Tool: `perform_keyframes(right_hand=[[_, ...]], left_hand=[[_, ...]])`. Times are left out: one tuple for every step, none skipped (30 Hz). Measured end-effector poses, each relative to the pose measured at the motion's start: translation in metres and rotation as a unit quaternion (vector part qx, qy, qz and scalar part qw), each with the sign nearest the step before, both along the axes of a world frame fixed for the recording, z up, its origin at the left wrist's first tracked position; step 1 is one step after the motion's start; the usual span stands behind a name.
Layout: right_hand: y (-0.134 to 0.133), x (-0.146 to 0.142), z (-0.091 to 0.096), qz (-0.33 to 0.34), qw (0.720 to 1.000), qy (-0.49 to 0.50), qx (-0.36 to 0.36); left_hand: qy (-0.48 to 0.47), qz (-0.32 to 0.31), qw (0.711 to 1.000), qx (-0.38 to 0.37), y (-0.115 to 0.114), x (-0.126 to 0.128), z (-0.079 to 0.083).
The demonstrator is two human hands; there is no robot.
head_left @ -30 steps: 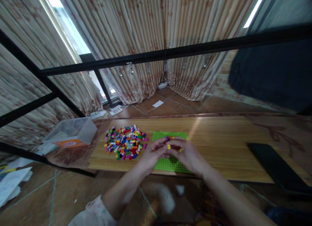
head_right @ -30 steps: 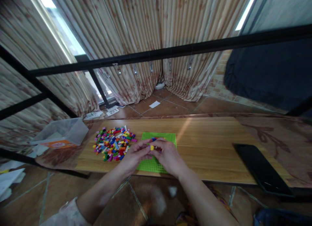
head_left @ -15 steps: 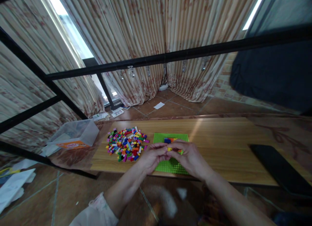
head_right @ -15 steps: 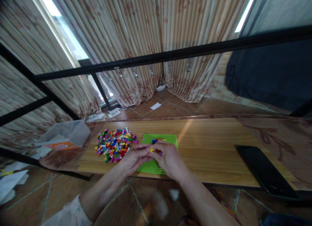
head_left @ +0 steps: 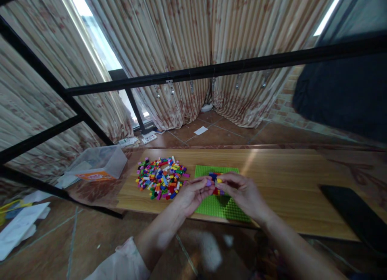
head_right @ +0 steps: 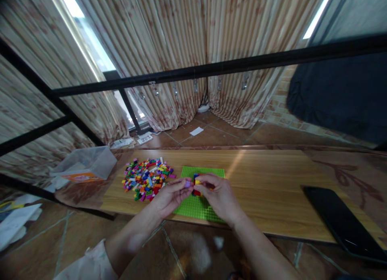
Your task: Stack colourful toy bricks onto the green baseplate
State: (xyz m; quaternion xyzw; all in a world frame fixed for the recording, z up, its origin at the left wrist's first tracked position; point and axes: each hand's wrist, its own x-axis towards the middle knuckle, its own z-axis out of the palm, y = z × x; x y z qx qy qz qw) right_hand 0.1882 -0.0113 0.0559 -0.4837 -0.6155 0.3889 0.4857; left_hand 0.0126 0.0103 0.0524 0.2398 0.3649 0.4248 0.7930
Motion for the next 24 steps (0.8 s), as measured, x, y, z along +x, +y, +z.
perform_keyframes(right_hand=[[0.001,0.002,-0.002,0.001,1.0,0.009,-0.01],[0.002,0.003,-0.004,-0.001,1.0,0.009,-0.013],[0.003,0.004,-0.003,-0.005,1.0,0.0,-0.012],[0.002,0.003,-0.002,-0.007,1.0,-0.019,-0.007],[0.002,0.002,0.0,-0.006,0.999,-0.045,-0.001],[0.0,0.001,0.003,0.001,0.997,-0.074,0.007],[-0.001,-0.002,0.006,0.015,0.994,-0.103,0.016],[-0.003,-0.004,0.009,0.034,0.991,-0.13,0.027],[-0.004,-0.007,0.012,0.053,0.986,-0.154,0.039],[-0.005,-0.01,0.013,0.068,0.981,-0.174,0.051],[-0.006,-0.012,0.013,0.079,0.977,-0.191,0.06],[-0.006,-0.014,0.012,0.082,0.973,-0.205,0.065],[-0.006,-0.015,0.011,0.078,0.971,-0.217,0.067],[-0.006,-0.015,0.008,0.069,0.969,-0.226,0.066],[-0.005,-0.016,0.006,0.058,0.969,-0.231,0.064],[-0.005,-0.016,0.005,0.048,0.969,-0.233,0.06],[-0.005,-0.016,0.003,0.038,0.971,-0.23,0.055],[-0.004,-0.015,0.003,0.03,0.973,-0.225,0.049],[-0.004,-0.014,0.003,0.026,0.975,-0.218,0.042],[-0.003,-0.011,0.004,0.024,0.977,-0.21,0.032],[-0.002,-0.008,0.004,0.017,0.979,-0.2,0.022],[0.0,-0.002,0.005,0.003,0.982,-0.188,0.012],[0.002,0.005,0.005,-0.018,0.984,-0.177,0.003],[0.005,0.014,0.004,-0.047,0.985,-0.167,-0.006]], left_hand=[[0.002,0.004,1.0,-0.003,0.0,0.0,0.002],[0.005,0.004,1.0,-0.011,0.001,0.0,0.003],[0.008,0.0,1.0,-0.022,0.001,0.001,0.003],[0.009,-0.009,0.999,-0.036,0.001,0.002,0.003],[0.009,-0.021,0.998,-0.05,0.001,0.003,0.002],[0.007,-0.034,0.997,-0.063,0.0,0.004,0.002],[0.002,-0.044,0.996,-0.073,0.0,0.005,0.001],[-0.004,-0.051,0.996,-0.08,-0.001,0.007,0.0],[-0.01,-0.054,0.995,-0.083,-0.002,0.008,0.0],[-0.014,-0.054,0.995,-0.083,-0.003,0.01,-0.001],[-0.015,-0.053,0.995,-0.082,-0.004,0.011,-0.001],[-0.013,-0.051,0.995,-0.082,-0.004,0.012,-0.001],[-0.008,-0.048,0.995,-0.081,-0.005,0.013,-0.001],[-0.004,-0.044,0.996,-0.083,-0.005,0.013,-0.001],[-0.002,-0.04,0.995,-0.086,-0.005,0.014,-0.002],[-0.003,-0.037,0.995,-0.089,-0.005,0.014,-0.002],[-0.008,-0.036,0.995,-0.092,-0.005,0.014,-0.003],[-0.015,-0.035,0.995,-0.093,-0.004,0.014,-0.004],[-0.02,-0.035,0.995,-0.093,-0.004,0.014,-0.005],[-0.021,-0.035,0.995,-0.095,-0.003,0.014,-0.005],[-0.017,-0.034,0.995,-0.096,-0.002,0.013,-0.006],[-0.009,-0.032,0.995,-0.097,-0.002,0.011,-0.006],[0.004,-0.026,0.995,-0.097,-0.001,0.01,-0.006],[0.02,-0.017,0.995,-0.092,0.0,0.007,-0.007]])
